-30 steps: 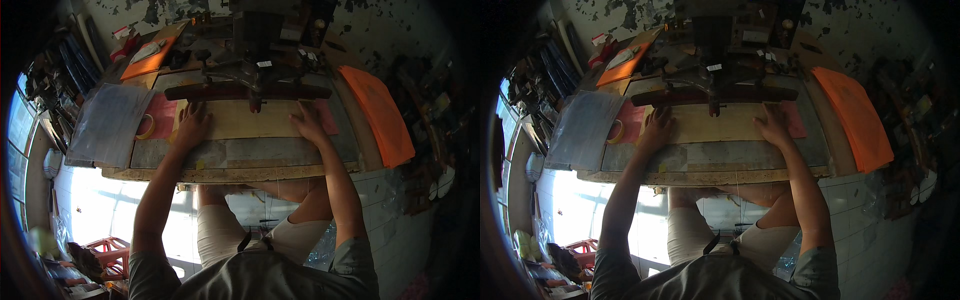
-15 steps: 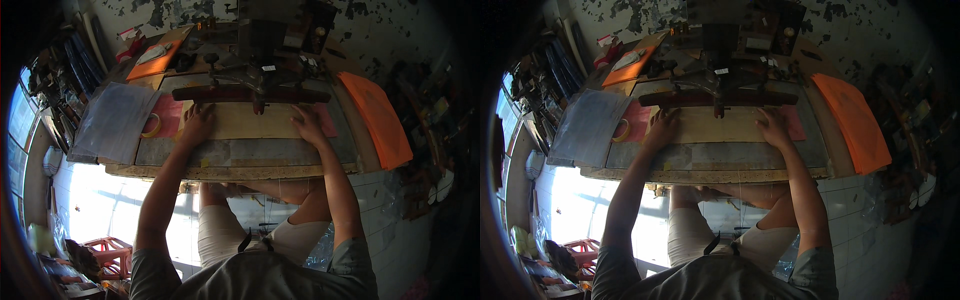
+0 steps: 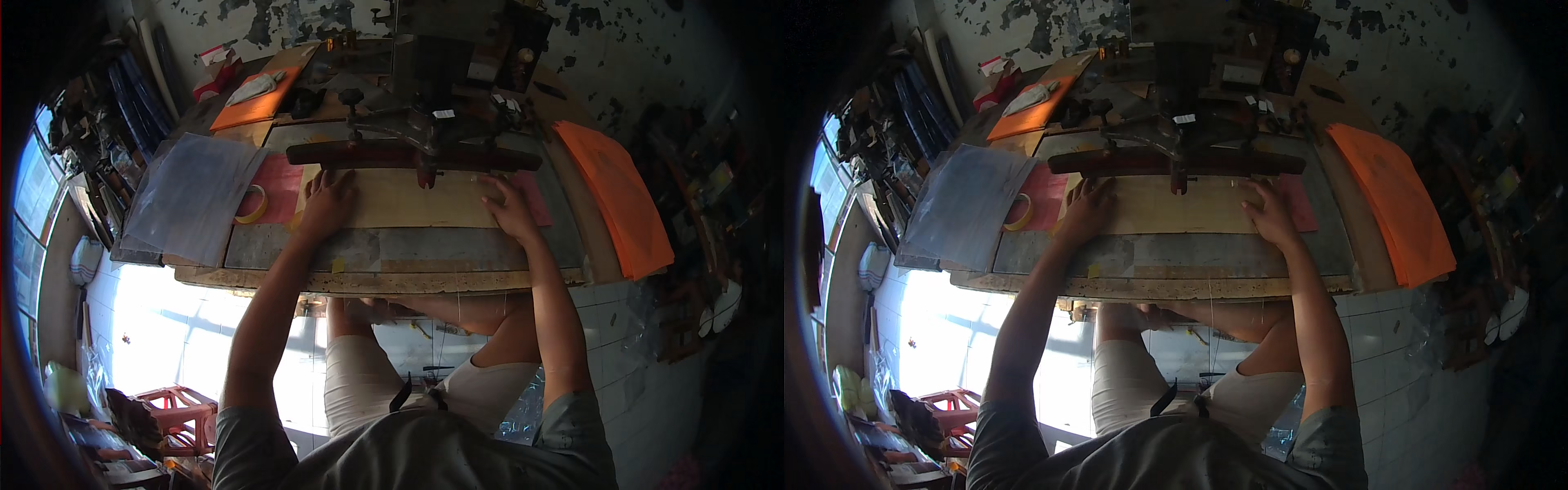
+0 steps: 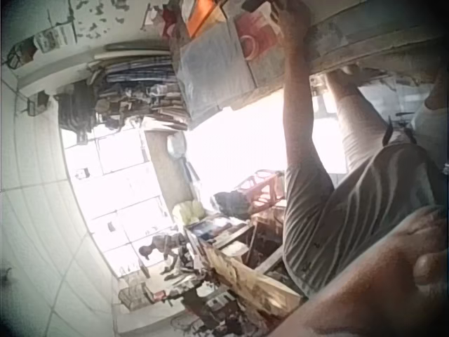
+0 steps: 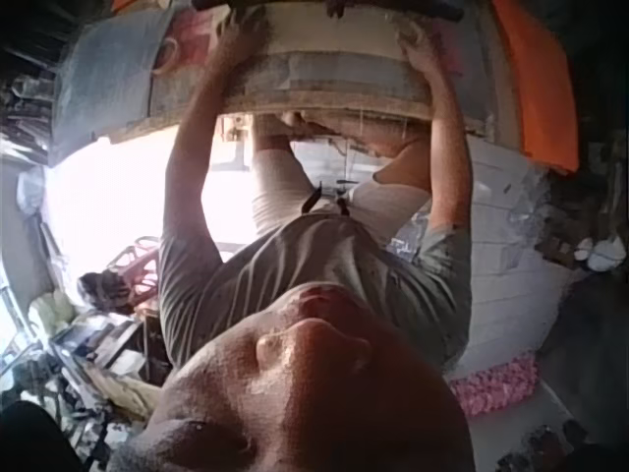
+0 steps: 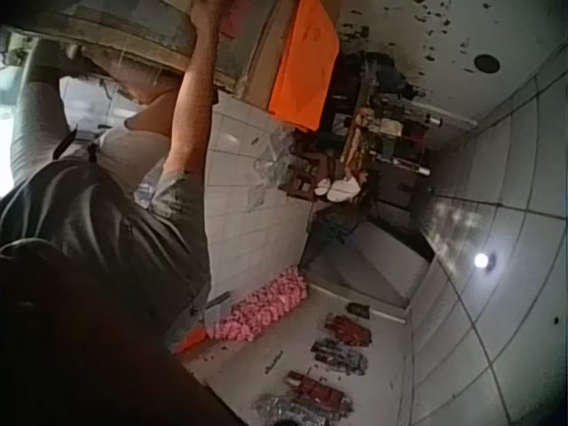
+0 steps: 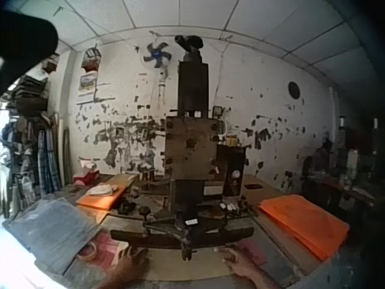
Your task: The person places small yellow squares of tape onto a sheet of material at marked positions and then covers the sheet with a clear plastic film.
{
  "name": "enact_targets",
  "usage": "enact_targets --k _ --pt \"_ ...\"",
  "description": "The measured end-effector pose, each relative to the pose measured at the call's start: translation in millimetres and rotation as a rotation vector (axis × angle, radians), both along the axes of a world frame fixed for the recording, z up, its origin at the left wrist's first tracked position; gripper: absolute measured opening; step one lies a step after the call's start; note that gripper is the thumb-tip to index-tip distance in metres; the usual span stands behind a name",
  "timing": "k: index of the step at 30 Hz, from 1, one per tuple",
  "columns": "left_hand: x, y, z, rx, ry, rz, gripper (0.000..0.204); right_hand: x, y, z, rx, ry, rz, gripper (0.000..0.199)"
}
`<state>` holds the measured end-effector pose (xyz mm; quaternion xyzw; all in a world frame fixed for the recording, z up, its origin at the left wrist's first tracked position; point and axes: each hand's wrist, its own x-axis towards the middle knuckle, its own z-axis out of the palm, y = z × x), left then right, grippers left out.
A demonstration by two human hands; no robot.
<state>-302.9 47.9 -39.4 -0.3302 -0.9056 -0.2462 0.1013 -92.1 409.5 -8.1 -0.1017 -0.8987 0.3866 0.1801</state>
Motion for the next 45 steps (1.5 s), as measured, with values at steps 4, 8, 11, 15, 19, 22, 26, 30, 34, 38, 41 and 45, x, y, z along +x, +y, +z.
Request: enact_targets --k 4,8,11,15,19,22,26,30,34,38,41,45 --pt "3.1 7.1 0.5 0.007 -0.007 0.005 0.056 6.8 8.7 0.6 0.022 0.046 0.035 0.039" --pt "2.5 2.6 -3.7 0.006 0.067 0.004 0.057 9.3 0.7 3.8 -0.040 0.074 0.007 0.030" --pt "7.2 1.9 -0.4 0.008 0.059 -0.006 0.062 10.8 -6.4 5.7 0.114 0.122 0.003 0.033" --pt "12.5 3.9 7.6 -0.030 0.026 -0.011 0.067 11.8 -14.6 2.0 0.303 0.183 -0.069 0.040" --pt "15.1 2.1 9.3 -0.025 0.020 -0.007 0.069 12.4 -25.0 9.8 0.433 0.216 -0.010 0.043" --pt "15.4 2.4 10.0 -0.059 0.021 0.003 0.071 11.6 -25.1 9.3 0.609 0.200 -0.019 0.039" --pt "19.4 2.3 12.7 -0.031 0.009 0.009 0.073 12.3 -23.4 8.3 0.660 0.207 -0.006 0.033" --pt "27.5 1.2 19.8 -0.013 0.021 -0.067 0.067 11.9 -20.2 6.1 0.687 0.250 0.034 0.032" --pt "28.5 -6.1 28.7 -0.013 -0.038 -0.137 0.059 13.0 -24.4 10.9 0.628 0.235 0.071 0.032" --pt "38.2 -4.4 37.7 -0.002 0.058 -0.237 0.054 17.4 -32.6 19.5 0.639 0.151 0.078 0.037" --pt "50.7 6.2 46.9 -0.081 0.126 -0.347 0.058 17.0 -29.8 13.5 0.672 0.139 0.096 0.040" --pt "57.0 20.1 50.1 -0.107 0.085 -0.444 0.065 12.7 -28.1 9.4 0.587 0.165 0.197 0.047"
